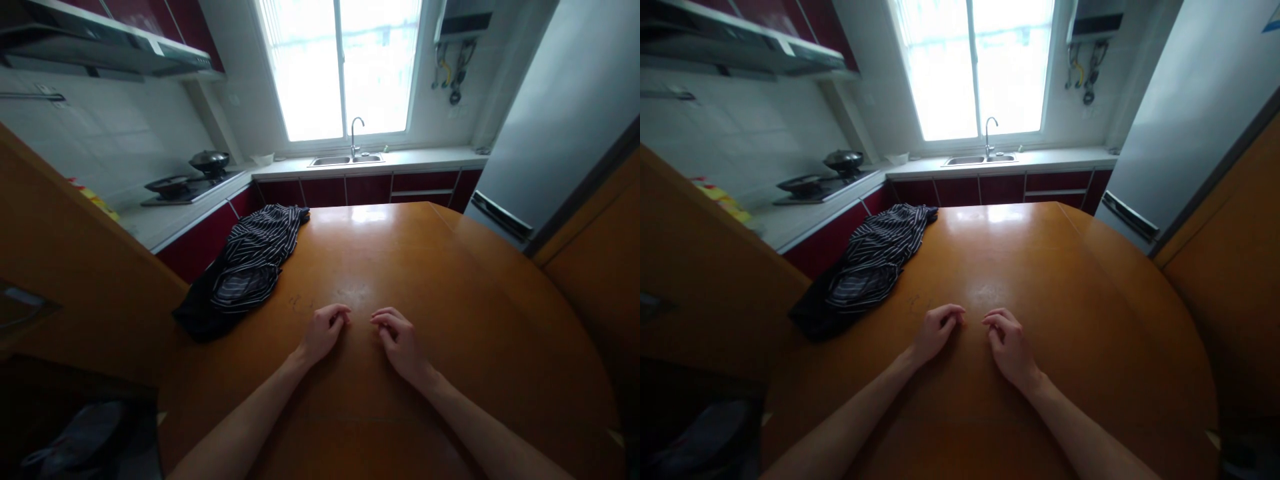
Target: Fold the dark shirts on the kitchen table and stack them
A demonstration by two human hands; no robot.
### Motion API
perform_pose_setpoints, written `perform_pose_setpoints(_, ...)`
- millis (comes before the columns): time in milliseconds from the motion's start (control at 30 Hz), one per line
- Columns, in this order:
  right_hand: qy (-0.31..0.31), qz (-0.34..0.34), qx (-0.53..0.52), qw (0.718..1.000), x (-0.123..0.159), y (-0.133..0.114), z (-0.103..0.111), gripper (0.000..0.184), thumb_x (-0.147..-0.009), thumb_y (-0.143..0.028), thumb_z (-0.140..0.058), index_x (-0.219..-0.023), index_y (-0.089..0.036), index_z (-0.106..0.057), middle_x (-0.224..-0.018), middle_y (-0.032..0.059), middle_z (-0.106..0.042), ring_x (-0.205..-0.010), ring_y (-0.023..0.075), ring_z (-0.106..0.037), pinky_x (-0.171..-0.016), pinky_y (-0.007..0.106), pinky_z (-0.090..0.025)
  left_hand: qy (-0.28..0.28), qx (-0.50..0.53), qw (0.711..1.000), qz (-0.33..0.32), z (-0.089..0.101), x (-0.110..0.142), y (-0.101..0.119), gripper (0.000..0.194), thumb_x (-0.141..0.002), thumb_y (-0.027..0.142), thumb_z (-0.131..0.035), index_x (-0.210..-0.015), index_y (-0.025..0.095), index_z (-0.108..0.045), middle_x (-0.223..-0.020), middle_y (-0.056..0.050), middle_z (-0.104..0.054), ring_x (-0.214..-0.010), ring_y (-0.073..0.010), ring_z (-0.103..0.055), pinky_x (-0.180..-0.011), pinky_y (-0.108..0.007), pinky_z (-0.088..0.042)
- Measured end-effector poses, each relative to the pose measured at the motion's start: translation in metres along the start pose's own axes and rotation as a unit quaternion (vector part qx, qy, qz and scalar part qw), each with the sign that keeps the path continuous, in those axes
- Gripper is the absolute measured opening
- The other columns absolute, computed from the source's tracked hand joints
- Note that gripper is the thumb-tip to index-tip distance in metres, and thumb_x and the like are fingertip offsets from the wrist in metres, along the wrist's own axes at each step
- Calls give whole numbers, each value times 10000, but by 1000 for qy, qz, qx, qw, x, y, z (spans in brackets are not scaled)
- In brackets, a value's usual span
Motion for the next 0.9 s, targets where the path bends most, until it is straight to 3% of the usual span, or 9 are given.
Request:
perform_pose_setpoints(267, 25, -23, -12, 999, -5, 12, 3, 191, -826, -154, -501, -829, -199, -687, -947, 64, -690, -913, 195, -647, -752, 304, -511, 8, -4, 1000, -2, 0, -3, 2, 236, -899, 182, -489, -963, 164, -716, -791, -21, -723, -731, -146, -673, -715, -255, -510)
perform_pose_setpoints(533, -28, -86, 28, 996, -13, 32, 12, 202, -806, -261, -529, -833, -192, -717, -878, 52, -718, -839, 207, -670, -803, 347, -510, 5, -7, 1000, -2, 1, -2, -2, 237, -885, 165, -495, -953, 158, -722, -780, -19, -724, -721, -139, -679, -704, -246, -520)
perform_pose_setpoints(667, -48, -134, -7, 990, -17, 40, 15, 225, -774, -293, -543, -861, -184, -720, -811, 52, -737, -774, 215, -703, -743, 341, -521, 37, -78, 996, 1, 17, -8, -12, 239, -882, 146, -505, -976, 169, -723, -864, -38, -736, -811, -161, -693, -775, -287, -553)
perform_pose_setpoints(767, -44, -154, -31, 987, -17, 41, 15, 239, -741, -305, -552, -861, -185, -722, -751, 45, -735, -715, 219, -706, -705, 339, -520, 150, -233, 960, 38, 44, -17, -26, 241, -862, 141, -553, -1011, 176, -741, -1152, -104, -705, -1131, -241, -633, -1021, -410, -490)
perform_pose_setpoints(833, -43, -156, -34, 986, -17, 39, 15, 238, -726, -310, -553, -844, -187, -720, -738, 45, -735, -707, 223, -706, -701, 341, -519, 229, -344, 906, 93, 63, -23, -37, 282, -850, 164, -598, -1090, 174, -746, -1410, -145, -561, -1362, -311, -466, -1156, -494, -352)
perform_pose_setpoints(900, -45, -154, -33, 986, -17, 36, 15, 237, -721, -317, -547, -825, -188, -717, -737, 48, -735, -711, 227, -708, -698, 343, -516, 257, -412, 860, 156, 78, -26, -49, 360, -851, 202, -618, -1194, 179, -723, -1541, -157, -419, -1459, -347, -327, -1195, -544, -262)
Point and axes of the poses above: each hand's wrist, its own x-axis away from the middle knuckle, its own z-axis out of the back of the hand, y = z × x, the point moved 1 cm from there along -x, towards the middle knuckle
